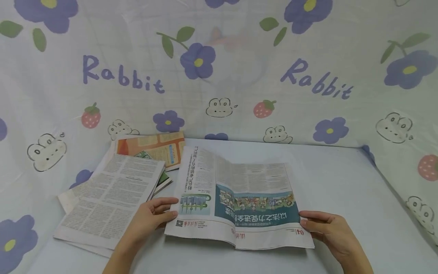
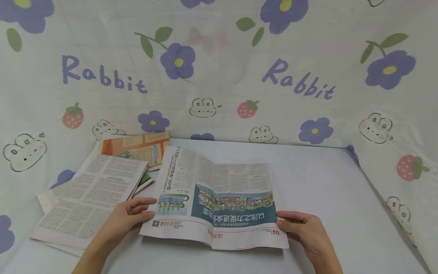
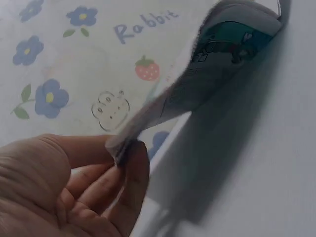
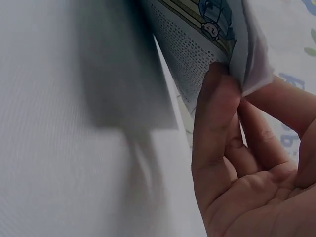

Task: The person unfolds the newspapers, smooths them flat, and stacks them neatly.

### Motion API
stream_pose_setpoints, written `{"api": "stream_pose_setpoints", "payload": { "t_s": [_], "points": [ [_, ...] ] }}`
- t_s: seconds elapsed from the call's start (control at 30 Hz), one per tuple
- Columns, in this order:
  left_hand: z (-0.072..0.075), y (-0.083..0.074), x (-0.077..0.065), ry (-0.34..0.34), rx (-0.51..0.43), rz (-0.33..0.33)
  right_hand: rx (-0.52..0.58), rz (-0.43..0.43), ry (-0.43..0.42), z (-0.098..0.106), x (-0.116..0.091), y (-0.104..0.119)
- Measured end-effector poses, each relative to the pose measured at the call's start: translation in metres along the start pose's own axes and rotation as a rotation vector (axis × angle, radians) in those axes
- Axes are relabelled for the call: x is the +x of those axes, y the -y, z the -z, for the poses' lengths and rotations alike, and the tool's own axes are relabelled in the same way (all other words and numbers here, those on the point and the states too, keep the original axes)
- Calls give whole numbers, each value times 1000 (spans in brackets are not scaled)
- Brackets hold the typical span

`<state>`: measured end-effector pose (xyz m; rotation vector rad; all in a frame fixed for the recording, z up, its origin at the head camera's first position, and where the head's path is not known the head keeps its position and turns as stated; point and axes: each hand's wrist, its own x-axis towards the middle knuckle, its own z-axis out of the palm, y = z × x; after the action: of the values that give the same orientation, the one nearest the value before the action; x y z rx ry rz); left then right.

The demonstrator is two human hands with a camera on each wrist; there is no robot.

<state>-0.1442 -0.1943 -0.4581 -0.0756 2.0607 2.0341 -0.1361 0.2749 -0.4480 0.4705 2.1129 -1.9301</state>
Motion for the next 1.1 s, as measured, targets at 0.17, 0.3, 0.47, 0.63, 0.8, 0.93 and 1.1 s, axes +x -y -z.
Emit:
{"api": "stream_pose_setpoints", "payload": {
  "t_s": [0.17, 0.3, 0.47, 0.63, 0.8, 0.93, 1.1],
  "points": [
    [9, 12, 5, 8, -7, 25, 16, -36, 0, 11, 3, -4],
    [11, 15, 7, 9, -3, 41, 3, -53, -9, 14, 5, -7],
    [11, 17, 7, -28, 7, 64, -14, -48, -4, 15, 6, -8],
    [10, 17, 8, -37, 4, 67, -3, -50, -2, 16, 7, -9],
    [11, 16, 8, -36, -6, 67, 0, -49, 7, 18, 7, -9],
    [12, 17, 8, -29, -11, 64, -5, -51, 5, 18, 6, -9],
    [14, 16, 7, -12, -14, 64, -3, -54, -4, 18, 7, -10]
  ]
}}
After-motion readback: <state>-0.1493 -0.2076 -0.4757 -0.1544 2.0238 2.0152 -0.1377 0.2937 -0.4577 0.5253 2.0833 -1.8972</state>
